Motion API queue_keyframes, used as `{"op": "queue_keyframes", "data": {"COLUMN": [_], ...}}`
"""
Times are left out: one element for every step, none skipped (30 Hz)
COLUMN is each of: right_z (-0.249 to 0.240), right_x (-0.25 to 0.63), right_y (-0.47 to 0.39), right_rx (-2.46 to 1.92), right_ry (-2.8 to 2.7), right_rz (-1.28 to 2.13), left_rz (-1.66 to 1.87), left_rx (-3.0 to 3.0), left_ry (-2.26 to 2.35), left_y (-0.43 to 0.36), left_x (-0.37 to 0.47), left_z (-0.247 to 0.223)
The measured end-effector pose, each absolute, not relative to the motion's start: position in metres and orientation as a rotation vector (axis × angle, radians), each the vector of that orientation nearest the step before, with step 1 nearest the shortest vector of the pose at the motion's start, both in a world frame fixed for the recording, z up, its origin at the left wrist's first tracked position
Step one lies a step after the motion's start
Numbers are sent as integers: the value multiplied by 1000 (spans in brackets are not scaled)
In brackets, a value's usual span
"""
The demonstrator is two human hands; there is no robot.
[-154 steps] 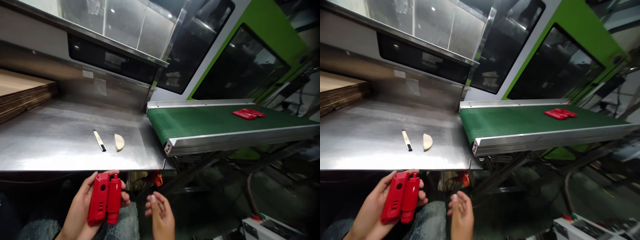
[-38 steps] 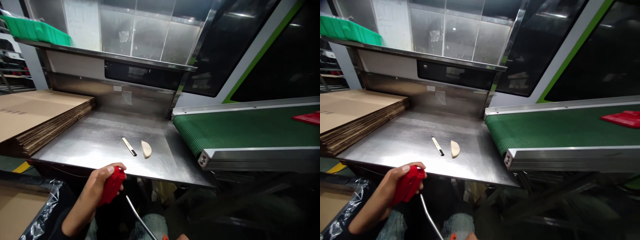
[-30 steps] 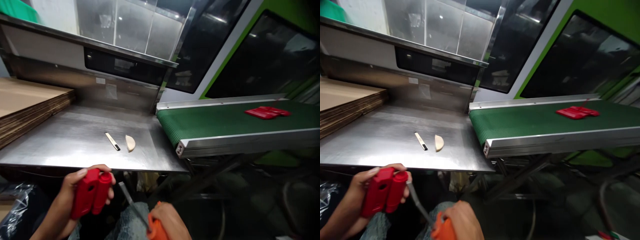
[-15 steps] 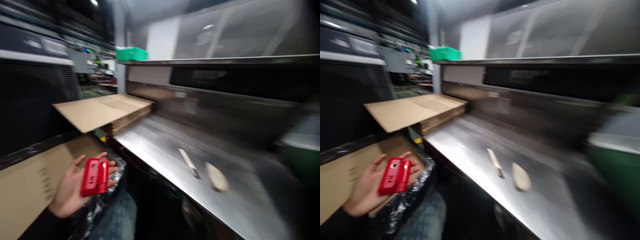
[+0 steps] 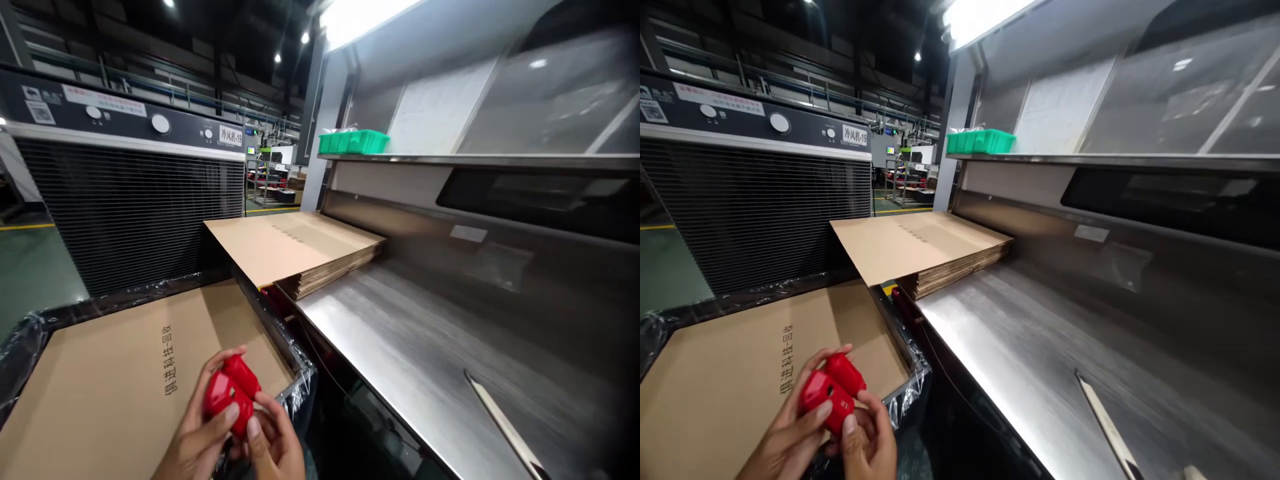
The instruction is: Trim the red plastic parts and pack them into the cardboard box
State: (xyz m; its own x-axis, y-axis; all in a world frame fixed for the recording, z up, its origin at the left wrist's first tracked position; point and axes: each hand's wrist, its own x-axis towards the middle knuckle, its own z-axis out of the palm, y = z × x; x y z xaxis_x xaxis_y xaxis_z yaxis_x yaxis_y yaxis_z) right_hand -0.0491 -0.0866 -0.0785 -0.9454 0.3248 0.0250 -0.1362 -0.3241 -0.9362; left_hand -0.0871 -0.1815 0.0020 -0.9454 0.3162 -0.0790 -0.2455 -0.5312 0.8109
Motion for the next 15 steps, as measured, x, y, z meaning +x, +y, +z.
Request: {"op": "queue_keyframes", "data": {"right_z": [-71, -63, -55, -48, -42, -37, -34, -32, -32, -34, -38, -44, -51, -60, -70], "right_x": [-59, -68, -76, -84, -91, -97, -103, -107, -110, -108, -103, -93, -78, -59, -36], "right_y": [-86, -84, -81, -78, -74, -70, -66, -60, -52, -43, -33, -22, -12, -2, 6], "right_rx": [-240, -232, -213, -194, -176, -163, -165, -190, -240, -309, -387, -470, -549, -622, -698], "right_ry": [-1614, -1654, -1685, -1725, -1776, -1838, -1904, -1967, -2017, -2050, -2064, -2057, -2035, -2008, -1977], "right_rz": [2362, 2328, 2312, 2297, 2276, 2242, 2183, 2091, 1968, 1824, 1672, 1529, 1405, 1307, 1229], "left_rz": [2498, 2501, 2482, 2431, 2337, 2207, 2058, 1908, 1771, 1674, 1617, 1568, 1519, 1462, 1404], "left_rx": [139, 162, 177, 185, 216, 290, 396, 513, 637, 732, 781, 807, 825, 847, 868], "left_ry": [1400, 1490, 1573, 1666, 1768, 1896, 2035, 2159, 2261, 2332, 2376, 2414, 2441, 2475, 2513], "left_y": [-192, -204, -216, -226, -235, -240, -242, -240, -234, -224, -212, -198, -183, -170, -158], "left_x": [-90, -95, -100, -107, -115, -124, -134, -144, -156, -166, -176, -184, -189, -191, -192], "left_z": [-1, -4, -6, -8, -9, -11, -12, -15, -20, -26, -35, -46, -57, -70, -83]}}
